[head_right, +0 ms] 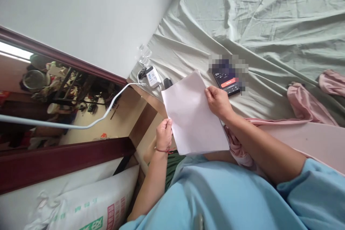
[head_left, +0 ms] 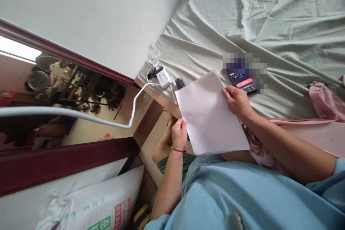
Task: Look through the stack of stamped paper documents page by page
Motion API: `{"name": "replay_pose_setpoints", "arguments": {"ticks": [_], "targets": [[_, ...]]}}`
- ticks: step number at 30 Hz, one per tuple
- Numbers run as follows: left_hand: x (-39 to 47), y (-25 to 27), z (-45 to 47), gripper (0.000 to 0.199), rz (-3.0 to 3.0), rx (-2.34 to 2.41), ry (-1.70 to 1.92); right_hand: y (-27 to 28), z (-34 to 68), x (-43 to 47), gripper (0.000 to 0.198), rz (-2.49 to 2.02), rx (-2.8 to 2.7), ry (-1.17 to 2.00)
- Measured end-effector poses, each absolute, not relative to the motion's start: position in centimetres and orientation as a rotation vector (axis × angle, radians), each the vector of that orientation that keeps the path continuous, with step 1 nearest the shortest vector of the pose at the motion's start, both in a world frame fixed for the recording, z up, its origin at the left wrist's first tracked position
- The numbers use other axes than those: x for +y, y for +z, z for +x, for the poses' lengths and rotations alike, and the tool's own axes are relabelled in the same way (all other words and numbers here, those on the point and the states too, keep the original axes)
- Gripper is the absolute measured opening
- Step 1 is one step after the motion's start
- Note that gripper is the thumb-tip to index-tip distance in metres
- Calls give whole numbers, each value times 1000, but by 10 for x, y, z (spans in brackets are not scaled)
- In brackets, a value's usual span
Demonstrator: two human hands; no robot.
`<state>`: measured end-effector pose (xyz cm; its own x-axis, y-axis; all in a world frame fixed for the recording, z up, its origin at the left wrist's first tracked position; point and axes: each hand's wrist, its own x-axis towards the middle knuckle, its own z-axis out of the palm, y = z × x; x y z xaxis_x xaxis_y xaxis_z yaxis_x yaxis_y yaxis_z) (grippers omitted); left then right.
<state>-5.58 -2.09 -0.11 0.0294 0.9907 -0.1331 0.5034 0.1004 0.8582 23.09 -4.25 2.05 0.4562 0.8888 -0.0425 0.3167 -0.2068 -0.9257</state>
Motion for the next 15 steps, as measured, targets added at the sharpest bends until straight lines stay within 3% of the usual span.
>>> {"name": "replay_pose_setpoints", "arguments": {"ticks": [9,15], "targets": [[-9,-2,-25,32,1698,1632,796,26,241,-46,8,-1922,-1084,487],[-9,0,-18,33,1753,1709,757,28,239,-49,18,-2053,-1208,342]]}}
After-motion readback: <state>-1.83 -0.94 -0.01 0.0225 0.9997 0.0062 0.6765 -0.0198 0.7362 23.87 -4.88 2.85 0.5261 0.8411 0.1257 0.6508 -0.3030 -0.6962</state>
